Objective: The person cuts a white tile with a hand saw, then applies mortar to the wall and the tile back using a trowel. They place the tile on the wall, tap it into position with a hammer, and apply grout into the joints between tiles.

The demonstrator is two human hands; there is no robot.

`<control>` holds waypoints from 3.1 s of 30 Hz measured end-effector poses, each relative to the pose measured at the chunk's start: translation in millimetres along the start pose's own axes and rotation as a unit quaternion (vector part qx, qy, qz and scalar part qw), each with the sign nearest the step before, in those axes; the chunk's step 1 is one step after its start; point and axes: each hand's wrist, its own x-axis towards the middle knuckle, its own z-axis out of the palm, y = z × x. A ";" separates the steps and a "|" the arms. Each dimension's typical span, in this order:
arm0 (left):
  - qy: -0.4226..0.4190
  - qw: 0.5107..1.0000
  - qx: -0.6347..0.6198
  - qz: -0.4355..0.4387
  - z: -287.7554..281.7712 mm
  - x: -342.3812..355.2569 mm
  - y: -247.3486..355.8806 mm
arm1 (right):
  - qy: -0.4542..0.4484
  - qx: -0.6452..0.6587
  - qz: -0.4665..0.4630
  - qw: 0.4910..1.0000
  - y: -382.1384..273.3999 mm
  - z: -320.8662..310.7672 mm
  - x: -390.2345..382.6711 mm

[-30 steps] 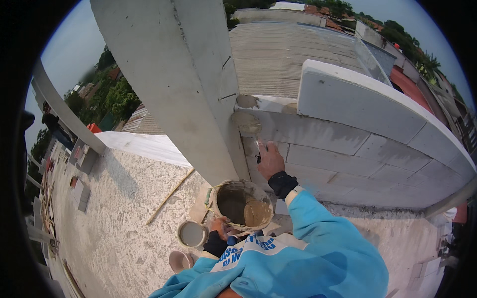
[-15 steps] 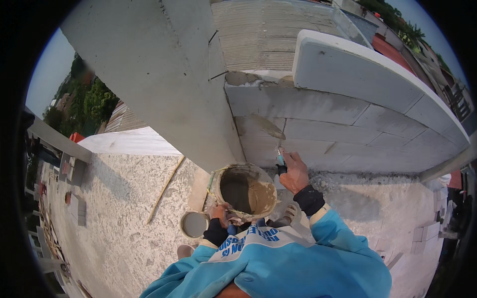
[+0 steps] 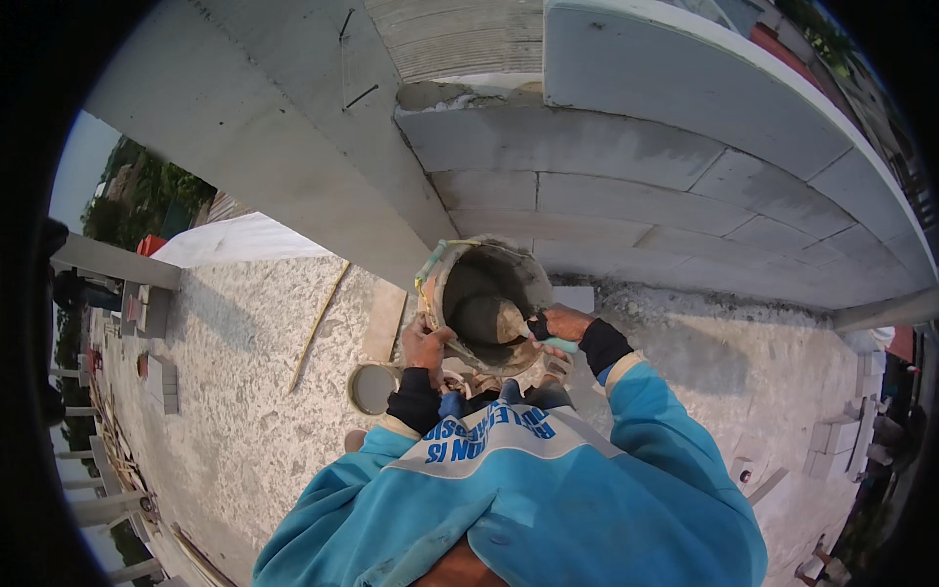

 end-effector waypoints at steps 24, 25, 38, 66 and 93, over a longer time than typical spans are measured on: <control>0.027 0.964 -0.210 -0.163 -42.8 11.3 -25.6 | 0.564 -0.417 -0.272 0.659 -191.1 15.4 13.4; 0.030 0.963 -0.211 -0.164 -51.2 12.4 -25.9 | 0.546 -0.410 -0.289 0.671 -184.3 26.7 15.8; 0.018 0.961 -0.178 -0.210 -110.5 27.4 -25.5 | 0.594 -0.354 -0.317 0.649 -199.0 54.9 69.5; 0.069 0.972 0.223 0.002 -3.3 3.4 -10.8 | -0.040 -0.195 0.021 0.980 -15.5 35.4 68.7; 0.006 0.960 -0.199 -0.195 -46.1 15.4 -24.5 | 0.572 -0.399 -0.345 0.628 -193.5 -15.6 23.6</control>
